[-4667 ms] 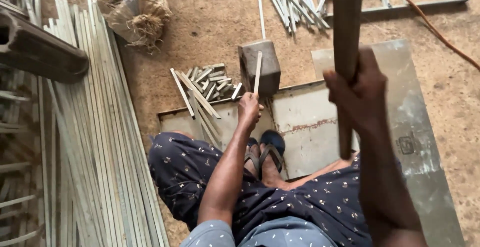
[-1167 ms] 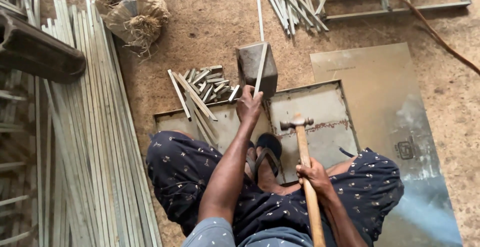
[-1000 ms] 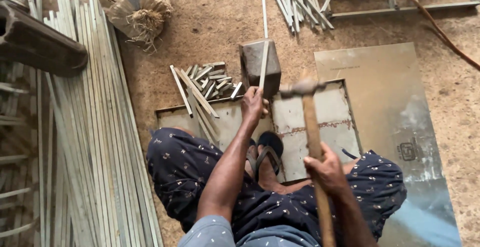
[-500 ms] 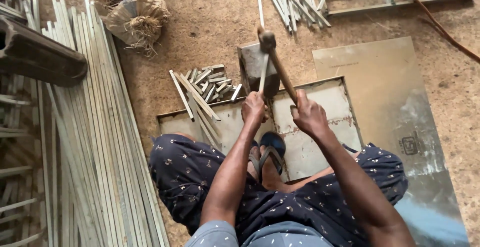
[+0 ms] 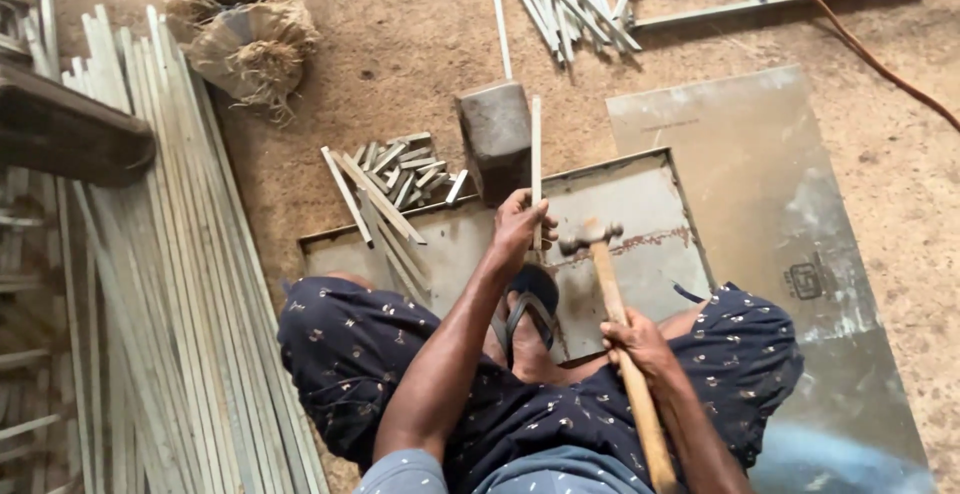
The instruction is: Hammering and shaping metal rods on a makeshift anvil on the floor.
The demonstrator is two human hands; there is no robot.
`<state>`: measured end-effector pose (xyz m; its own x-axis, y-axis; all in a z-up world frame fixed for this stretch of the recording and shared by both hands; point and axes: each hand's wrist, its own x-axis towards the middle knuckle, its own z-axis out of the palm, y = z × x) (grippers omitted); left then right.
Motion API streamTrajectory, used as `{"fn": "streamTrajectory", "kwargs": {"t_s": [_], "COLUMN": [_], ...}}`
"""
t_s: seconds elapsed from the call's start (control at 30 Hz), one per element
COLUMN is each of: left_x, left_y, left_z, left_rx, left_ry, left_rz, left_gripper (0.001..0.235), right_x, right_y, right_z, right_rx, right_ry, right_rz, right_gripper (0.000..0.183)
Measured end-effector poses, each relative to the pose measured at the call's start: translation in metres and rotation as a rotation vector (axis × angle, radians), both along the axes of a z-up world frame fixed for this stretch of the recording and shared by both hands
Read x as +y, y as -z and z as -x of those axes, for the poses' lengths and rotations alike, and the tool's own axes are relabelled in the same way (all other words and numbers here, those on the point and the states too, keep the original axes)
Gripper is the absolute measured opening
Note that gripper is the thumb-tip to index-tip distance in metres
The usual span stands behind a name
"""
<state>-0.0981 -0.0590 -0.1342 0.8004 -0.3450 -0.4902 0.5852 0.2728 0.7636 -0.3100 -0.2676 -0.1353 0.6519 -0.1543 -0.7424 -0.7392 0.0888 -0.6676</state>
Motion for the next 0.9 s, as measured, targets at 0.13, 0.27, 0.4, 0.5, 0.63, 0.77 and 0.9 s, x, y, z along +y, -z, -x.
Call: {"fn": "streamTrajectory", "kwargs": {"t_s": [0.13,0.27,0.4,0.5,0.63,0.77,0.9], "left_x": [-0.021,-0.033,-0.034,-0.038,-0.021,0.030,0.086], "left_y": [0.002,-0.017,-0.041,-0.031,-0.013,-0.145,-0.163], "left_z": [0.018,0.039,0.068,0.084,0.081,0.049,0.024], "left_rx": [-0.030,0.024,-0.016,-0.120,-0.855,-0.739,-0.735], "left_ry": [0.048,0.139,0.373,0.533,0.804,0.871,0.525], "left_rz": [0.079,-0.042,-0.142,-0.198,-0.736,-0.919,-0.850], "left_gripper": [0.029,0.028,0.026,0.026,0.033,0.033,0.027], "right_x": [-0.016,-0.020,0.009,0.017,-0.001,0.002,-0.040], "right_y": [0.039,0.028,-0.020,-0.005,0.093,0.055,0.060], "right_z": [0.007,-0.028,-0.069,-0.088,-0.077,-0.083,-0.179], "right_rx": [0.051,-0.228,-0.511,-0.326,-0.305,-0.026,-0.128], "right_ry": [0.035,-0.061,-0.011,0.325,0.270,0.155,-0.142], "right_rz": [-0.049,0.231,0.059,-0.453,-0.482,-0.227,0.263], "right_gripper": [0.040,0.037,0.031,0.024,0.012,0.016,0.014]}}
